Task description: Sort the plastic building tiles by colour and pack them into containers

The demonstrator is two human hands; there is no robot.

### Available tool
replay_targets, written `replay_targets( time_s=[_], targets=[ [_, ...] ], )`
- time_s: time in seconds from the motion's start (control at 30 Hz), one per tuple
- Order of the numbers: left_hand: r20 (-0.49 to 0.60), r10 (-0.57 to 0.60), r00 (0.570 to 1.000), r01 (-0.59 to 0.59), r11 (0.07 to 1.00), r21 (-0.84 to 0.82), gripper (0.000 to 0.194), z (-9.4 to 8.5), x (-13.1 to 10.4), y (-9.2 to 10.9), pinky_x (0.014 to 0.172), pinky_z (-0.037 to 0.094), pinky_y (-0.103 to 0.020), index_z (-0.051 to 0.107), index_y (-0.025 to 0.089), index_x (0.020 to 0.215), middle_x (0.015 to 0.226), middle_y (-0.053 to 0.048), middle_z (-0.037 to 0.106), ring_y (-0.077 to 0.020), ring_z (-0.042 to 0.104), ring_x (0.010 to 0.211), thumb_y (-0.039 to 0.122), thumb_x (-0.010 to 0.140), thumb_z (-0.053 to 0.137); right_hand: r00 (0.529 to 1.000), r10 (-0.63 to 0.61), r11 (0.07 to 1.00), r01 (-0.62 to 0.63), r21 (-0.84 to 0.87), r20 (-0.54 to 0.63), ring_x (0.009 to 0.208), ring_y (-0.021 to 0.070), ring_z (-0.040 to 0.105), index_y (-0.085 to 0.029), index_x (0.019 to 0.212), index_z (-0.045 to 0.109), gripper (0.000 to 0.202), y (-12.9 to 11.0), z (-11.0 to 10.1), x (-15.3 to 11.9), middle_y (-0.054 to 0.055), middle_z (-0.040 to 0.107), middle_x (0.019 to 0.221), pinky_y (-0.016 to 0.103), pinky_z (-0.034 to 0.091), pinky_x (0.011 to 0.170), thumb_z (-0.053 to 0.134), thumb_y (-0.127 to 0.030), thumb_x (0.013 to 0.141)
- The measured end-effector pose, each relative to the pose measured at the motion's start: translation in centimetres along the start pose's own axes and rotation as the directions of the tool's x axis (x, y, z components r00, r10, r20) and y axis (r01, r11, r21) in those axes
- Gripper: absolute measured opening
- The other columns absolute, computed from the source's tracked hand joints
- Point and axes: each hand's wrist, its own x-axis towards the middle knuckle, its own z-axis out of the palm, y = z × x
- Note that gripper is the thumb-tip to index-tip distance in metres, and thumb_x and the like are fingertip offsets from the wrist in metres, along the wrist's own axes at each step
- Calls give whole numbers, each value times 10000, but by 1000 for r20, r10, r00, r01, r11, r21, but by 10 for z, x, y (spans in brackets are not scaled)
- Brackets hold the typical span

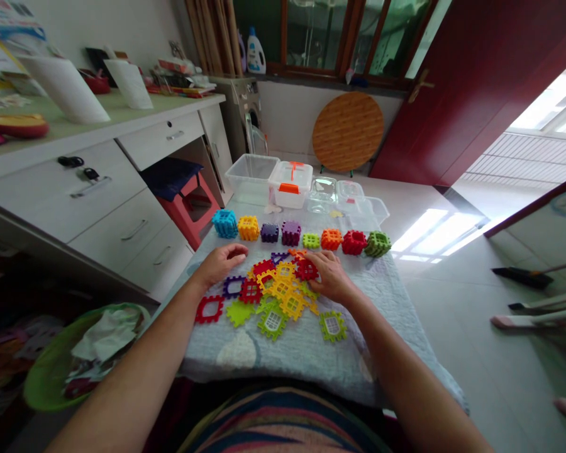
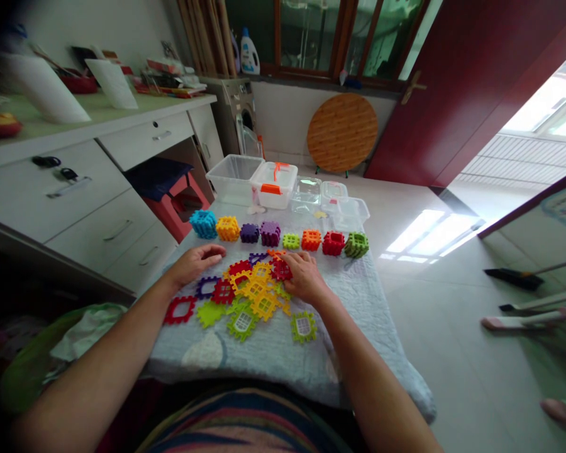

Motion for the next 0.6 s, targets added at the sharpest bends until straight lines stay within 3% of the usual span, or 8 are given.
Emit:
replay_targets(
  time_s=[0.17, 0.6],
  targets=[
    [-128, -45, 991, 25, 988, -155, 460, 3, 1, -15, 786, 510, -331, 659, 143, 1023, 960, -82, 732, -211, 657, 846, 456, 686, 654, 1000, -2, 1000, 2, -24, 6, 1118, 304, 473, -190, 1359, 515, 654, -4, -5, -2, 114, 615, 1202, 462, 372, 973, 632, -217, 716],
    [-167, 41, 985, -37, 999, 27, 366, 6, 0, -24, 736, 491, -292, 682, 152, 976, 906, -63, 728, -205, 652, 815, 430, 753, 599, 999, 34, 999, -33, -12, 22, 1089, 304, 500, -143, 1373, 492, 679, 4, -8, -7, 136, 598, 1169, 453, 407, 942, 659, -254, 724]
  ],
)
